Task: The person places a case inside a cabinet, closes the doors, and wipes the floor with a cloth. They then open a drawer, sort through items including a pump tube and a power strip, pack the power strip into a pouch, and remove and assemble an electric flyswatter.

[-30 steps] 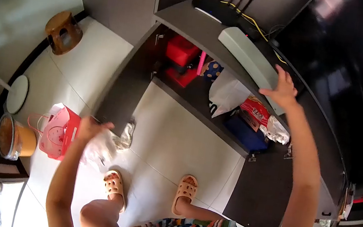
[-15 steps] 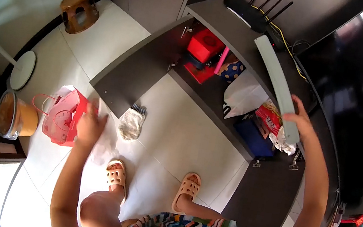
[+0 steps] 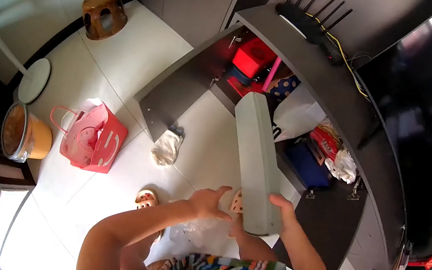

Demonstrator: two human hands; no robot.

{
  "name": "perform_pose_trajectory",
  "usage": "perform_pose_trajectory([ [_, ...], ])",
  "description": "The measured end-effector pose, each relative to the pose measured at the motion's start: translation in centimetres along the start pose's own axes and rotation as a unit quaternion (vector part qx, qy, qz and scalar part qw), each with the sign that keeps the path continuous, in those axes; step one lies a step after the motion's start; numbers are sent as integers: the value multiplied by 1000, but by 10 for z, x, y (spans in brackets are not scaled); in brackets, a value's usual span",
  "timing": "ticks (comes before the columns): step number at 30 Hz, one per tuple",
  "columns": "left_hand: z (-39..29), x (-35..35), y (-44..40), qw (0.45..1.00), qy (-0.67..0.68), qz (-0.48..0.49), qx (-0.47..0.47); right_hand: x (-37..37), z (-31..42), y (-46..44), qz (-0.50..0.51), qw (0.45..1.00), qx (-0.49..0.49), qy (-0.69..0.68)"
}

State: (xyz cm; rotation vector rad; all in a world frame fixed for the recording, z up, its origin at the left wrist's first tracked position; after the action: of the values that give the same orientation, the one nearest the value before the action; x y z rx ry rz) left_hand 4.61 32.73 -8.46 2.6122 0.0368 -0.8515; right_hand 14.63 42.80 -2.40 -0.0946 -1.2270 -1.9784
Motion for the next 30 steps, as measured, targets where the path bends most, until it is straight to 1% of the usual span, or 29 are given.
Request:
perform_pose_trajectory([
  [2, 3, -14, -3, 997, -6, 33, -65, 1, 6, -49, -25, 999, -7, -25],
  [3, 4, -28, -17, 994, -44, -100, -21, -1, 12, -77, -37, 999, -14, -37],
  [4, 3, -35, -25, 969, -82, -232, 25, -5, 18, -109, -36, 998, -23, -51],
  [5, 11, -39, -41, 946, -93, -307, 39, -11, 24, -145, -34, 997, -31, -64],
  [6, 16, -45, -54, 917, -107, -381, 49, -16, 32, -180, -32, 996, -39, -75],
  [8, 37, -51, -98, 905, -87, -417, 8, -25, 51, -243, -30, 993, -77, -81],
  [9, 53, -50, -125, 916, -60, -395, -42, -31, 60, -269, -32, 992, -94, -82],
  [10, 70, -48, -149, 924, -35, -370, -93, -32, 68, -291, -2, 991, -98, -96],
  [11, 86, -45, -169, 928, -8, -344, -144, -40, 71, -306, -14, 991, -112, -68],
  [13, 110, -29, -198, 935, -29, -313, -163, -55, 69, -320, -41, 991, -127, -10],
  [14, 118, -21, -206, 938, -41, -298, -174, -67, 63, -327, -52, 994, -101, -4],
  [17, 124, -8, -210, 937, -39, -306, -163, -76, 59, -326, -57, 992, -116, -10],
  [18, 121, -16, -208, 923, -45, -355, -140, -73, 62, -326, -55, 992, -116, -17],
  [21, 129, -28, -214, 924, -40, -359, -125, -69, 73, -322, -96, 992, -75, 26],
  [22, 135, -32, -215, 922, -51, -367, -114, -74, 81, -331, -93, 980, -41, 171],
  [23, 145, -33, -217, 919, -60, -374, -104, -92, 97, -345, -88, 946, -5, 313],
  [24, 152, -35, -218, 917, -69, -381, -94, -110, 130, -369, -69, 911, -65, 402],
  [25, 156, -40, -217, 918, -72, -380, -88, -126, 163, -390, -63, 862, -127, 487],
  [26, 160, -47, -216, 919, -76, -379, -81, -136, 218, -409, -106, 829, -249, 489],
  [27, 164, -52, -217, 918, -80, -380, -75, -136, 263, -422, -156, 802, -286, 501],
  [28, 171, -50, -216, 909, -62, -409, -61, -135, 307, -434, -209, 771, -319, 510],
  [29, 174, -51, -219, 915, -64, -392, -63, -134, 350, -444, -263, 738, -347, 516],
  [30, 176, -52, -219, 922, -67, -375, -67, -137, 389, -471, -293, 589, -426, 621],
])
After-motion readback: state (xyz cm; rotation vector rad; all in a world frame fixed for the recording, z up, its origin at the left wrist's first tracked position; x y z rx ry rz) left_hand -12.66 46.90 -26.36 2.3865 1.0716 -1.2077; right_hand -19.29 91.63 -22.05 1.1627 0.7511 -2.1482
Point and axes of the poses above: each hand's wrist, its own y-axis away from the middle knuckle, its own x-axis out of the palm, z = x × y, the point moved 8 cm from there along -y, towards the middle knuckle, and after that the axes turned 6 degrees about -y, right-handed, at the moved point
